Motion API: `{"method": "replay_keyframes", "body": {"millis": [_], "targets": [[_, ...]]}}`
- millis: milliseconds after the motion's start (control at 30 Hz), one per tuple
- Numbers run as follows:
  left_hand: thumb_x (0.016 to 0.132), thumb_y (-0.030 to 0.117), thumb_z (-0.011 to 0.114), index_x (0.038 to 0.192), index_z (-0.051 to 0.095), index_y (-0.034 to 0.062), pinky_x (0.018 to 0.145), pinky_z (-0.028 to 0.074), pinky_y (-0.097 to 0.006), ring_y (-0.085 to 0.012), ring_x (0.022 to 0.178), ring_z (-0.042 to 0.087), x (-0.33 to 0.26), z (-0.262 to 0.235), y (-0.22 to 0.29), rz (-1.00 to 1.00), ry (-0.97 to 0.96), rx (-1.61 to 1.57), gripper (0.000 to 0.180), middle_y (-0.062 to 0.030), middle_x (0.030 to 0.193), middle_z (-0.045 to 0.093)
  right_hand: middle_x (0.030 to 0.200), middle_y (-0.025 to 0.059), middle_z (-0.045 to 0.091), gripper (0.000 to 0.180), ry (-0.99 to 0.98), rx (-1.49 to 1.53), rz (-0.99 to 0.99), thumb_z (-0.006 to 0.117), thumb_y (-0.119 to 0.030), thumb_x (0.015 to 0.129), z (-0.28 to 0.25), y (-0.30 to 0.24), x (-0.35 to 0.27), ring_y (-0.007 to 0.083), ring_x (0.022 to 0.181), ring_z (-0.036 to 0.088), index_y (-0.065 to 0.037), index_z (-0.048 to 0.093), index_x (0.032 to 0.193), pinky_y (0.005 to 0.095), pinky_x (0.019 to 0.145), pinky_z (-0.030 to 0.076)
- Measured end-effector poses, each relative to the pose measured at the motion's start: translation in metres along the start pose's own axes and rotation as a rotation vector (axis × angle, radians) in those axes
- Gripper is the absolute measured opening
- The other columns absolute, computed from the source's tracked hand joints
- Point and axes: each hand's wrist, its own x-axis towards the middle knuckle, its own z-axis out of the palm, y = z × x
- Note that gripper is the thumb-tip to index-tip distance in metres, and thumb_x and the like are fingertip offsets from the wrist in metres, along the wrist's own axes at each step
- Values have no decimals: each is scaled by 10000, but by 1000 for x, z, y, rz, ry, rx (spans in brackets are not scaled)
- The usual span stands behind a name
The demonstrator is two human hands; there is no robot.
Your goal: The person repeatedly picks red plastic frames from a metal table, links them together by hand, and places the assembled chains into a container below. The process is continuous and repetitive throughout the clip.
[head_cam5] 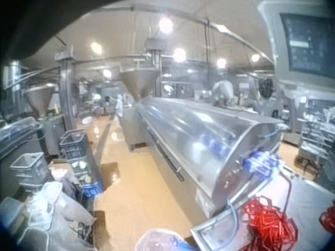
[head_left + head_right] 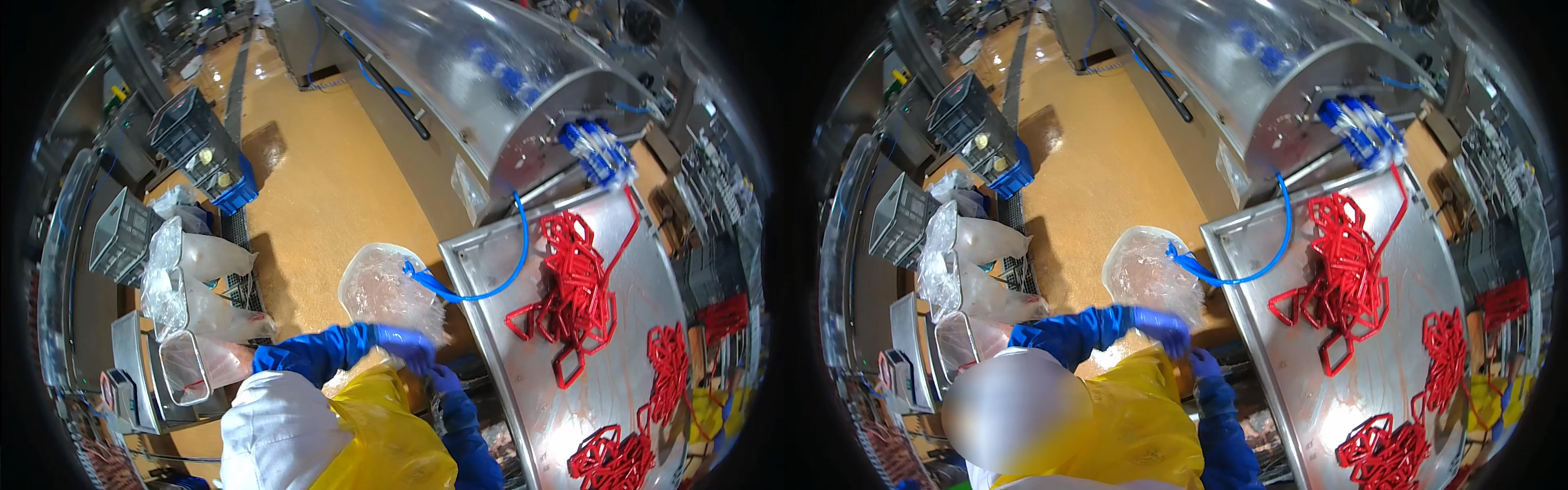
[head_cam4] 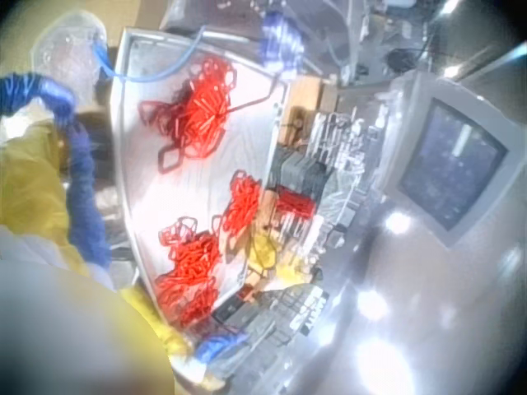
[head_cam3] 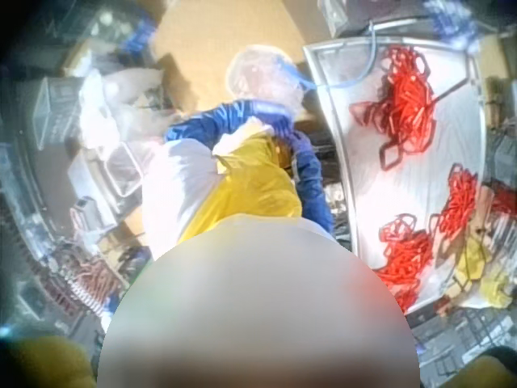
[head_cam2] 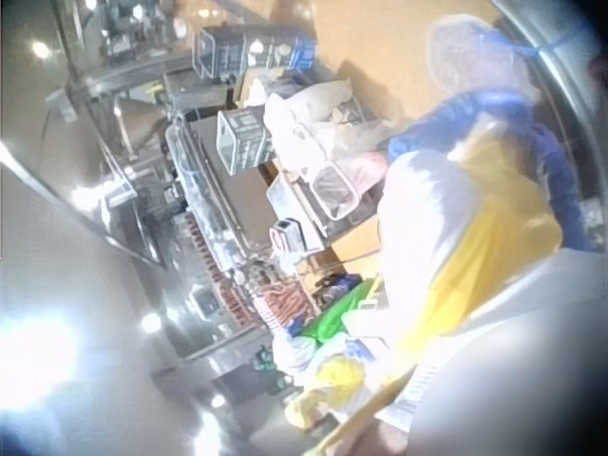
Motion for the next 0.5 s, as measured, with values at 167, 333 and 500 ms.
{"method": "replay_keyframes", "body": {"millis": [167,333,500], "targets": [[988,252,637,1384,534,-11,1133,357,-388,-261,1338,478,-56,222,28,151,-480,591,486,-162,1431,530,1387,143,538,421,-480,89,-316,520,-184,1018,-15,-245,-131,211,1209,560,54,510,1364,332,1058,437],[1028,359,560,1395,554,73,1113,372,-372,-224,1291,504,-94,202,-79,197,266,944,465,-140,1417,548,1397,161,496,431,-268,191,-402,542,-191,1006,-38,-177,-276,214,1230,515,-39,494,1406,329,1071,375],[929,455,580,966,721,119,783,515,-474,-362,887,668,-100,-5,-199,-160,744,1417,366,-141,966,719,1134,124,566,338,59,-39,3,554,-229,1006,-16,-9,-240,208,980,549,-46,561,1291,353,892,422]]}}
